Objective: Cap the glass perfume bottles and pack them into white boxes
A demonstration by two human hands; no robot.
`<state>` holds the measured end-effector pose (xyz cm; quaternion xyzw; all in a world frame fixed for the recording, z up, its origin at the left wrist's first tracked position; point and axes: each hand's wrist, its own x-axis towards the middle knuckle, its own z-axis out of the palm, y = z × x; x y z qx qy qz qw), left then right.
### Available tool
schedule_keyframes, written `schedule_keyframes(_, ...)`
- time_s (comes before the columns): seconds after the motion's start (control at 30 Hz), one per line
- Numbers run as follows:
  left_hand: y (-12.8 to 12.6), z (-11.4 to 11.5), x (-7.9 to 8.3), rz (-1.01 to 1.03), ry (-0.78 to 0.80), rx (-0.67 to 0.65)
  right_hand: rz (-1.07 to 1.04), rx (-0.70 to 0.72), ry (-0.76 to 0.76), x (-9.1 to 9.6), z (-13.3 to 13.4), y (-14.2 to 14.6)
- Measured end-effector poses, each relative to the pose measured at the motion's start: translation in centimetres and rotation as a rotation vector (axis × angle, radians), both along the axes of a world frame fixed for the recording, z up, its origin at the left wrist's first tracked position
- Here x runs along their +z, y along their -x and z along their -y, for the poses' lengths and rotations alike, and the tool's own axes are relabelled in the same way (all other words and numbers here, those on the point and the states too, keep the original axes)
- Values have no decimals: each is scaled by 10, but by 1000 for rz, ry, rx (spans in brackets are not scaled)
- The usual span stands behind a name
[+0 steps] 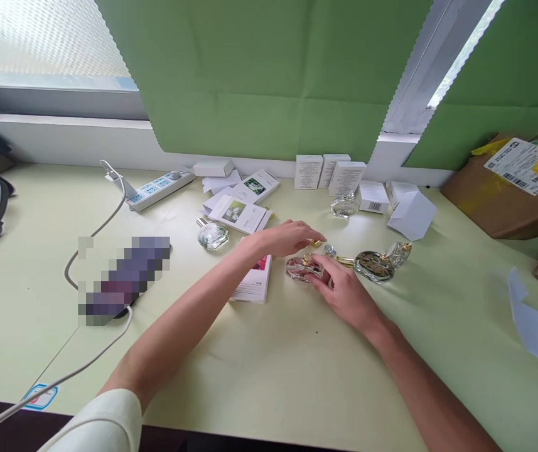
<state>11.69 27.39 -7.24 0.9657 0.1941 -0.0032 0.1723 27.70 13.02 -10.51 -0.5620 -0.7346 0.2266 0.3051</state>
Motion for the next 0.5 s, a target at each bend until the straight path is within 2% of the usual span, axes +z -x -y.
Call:
schedule_keyframes(0.23,4,2,2,-14,-103,47,1,-2,2,0,-1,-1)
schedule_keyframes(0.5,1,3,-1,-110,-68,41,-2,-3,-11,-1,-1,0)
